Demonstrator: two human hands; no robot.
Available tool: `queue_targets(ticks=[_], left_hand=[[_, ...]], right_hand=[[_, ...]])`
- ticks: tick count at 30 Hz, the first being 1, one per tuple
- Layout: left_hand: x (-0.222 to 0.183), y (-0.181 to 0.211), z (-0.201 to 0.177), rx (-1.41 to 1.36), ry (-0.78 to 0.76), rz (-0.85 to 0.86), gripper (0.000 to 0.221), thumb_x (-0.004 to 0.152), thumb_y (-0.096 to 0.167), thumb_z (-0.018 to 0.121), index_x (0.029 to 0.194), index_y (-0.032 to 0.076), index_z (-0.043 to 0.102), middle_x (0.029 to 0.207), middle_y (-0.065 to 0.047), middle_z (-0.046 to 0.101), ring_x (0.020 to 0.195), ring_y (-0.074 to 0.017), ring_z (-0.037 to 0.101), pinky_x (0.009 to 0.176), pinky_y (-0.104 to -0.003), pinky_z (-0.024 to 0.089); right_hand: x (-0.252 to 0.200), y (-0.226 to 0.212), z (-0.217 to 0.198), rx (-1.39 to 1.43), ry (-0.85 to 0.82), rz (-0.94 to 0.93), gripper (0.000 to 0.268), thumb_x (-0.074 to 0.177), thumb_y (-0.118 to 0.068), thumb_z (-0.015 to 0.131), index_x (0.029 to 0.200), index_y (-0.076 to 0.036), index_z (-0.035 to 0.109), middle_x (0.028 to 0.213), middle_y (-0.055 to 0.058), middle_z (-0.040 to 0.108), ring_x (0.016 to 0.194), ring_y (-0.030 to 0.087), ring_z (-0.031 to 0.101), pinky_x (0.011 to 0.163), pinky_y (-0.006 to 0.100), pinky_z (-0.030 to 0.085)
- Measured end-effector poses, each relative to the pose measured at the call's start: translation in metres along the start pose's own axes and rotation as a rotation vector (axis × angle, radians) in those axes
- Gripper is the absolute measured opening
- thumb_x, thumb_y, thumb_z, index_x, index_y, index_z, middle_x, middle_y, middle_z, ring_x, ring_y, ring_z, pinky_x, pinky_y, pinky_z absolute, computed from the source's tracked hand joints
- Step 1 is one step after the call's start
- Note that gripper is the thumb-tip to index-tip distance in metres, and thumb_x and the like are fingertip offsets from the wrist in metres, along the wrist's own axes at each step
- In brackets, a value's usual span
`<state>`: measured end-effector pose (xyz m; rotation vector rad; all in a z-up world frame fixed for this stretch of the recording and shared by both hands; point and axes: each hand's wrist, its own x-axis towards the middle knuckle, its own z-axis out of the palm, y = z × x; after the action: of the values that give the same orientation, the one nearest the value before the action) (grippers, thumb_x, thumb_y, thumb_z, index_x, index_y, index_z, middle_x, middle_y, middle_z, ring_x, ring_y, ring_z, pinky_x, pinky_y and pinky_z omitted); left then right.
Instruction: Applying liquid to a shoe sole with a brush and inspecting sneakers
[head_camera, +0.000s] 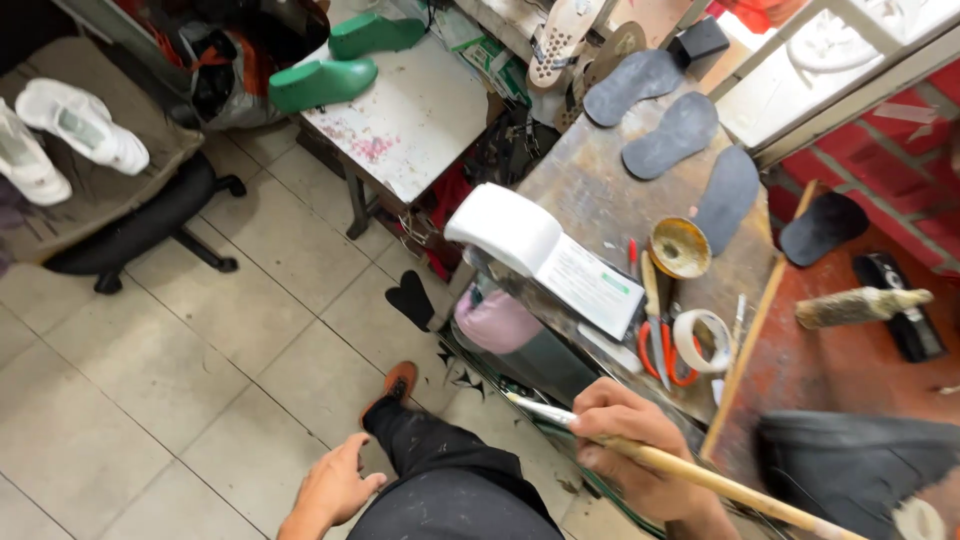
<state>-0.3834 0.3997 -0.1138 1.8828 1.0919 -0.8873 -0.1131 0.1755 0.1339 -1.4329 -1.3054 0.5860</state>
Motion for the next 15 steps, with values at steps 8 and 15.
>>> queue_targets(ticks=[8, 15], left_hand=[[0.098, -0.038, -0.118, -0.040, 0.006, -0.110, 0.070, 0.084, 0.050, 0.077, 0.146, 0.033, 0.051, 0.120, 0.008, 0.074, 0.115, -0.0130, 0.071, 0.103, -0.031, 0.051], [0.173, 0.016, -0.261, 0.034, 0.115, 0.001, 0.066, 0.083, 0.049, 0.074, 0.143, 0.029, 0.054, 0.121, 0.007, 0.076, 0.118, -0.0191, 0.070, 0.105, -0.036, 0.050]], right_hand=[[0.129, 0.045, -0.015, 0.057, 0.118, -0.010, 0.021, 0.097, -0.010, 0.068, 0.117, -0.011, 0.070, 0.099, 0.011, 0.064, 0.077, 0.017, 0.060, 0.065, 0.028, 0.052], [0.163, 0.053, -0.026, -0.188, 0.274, 0.063, 0.026, 0.092, -0.014, 0.072, 0.117, -0.016, 0.069, 0.096, 0.007, 0.065, 0.074, 0.016, 0.063, 0.065, 0.027, 0.051]])
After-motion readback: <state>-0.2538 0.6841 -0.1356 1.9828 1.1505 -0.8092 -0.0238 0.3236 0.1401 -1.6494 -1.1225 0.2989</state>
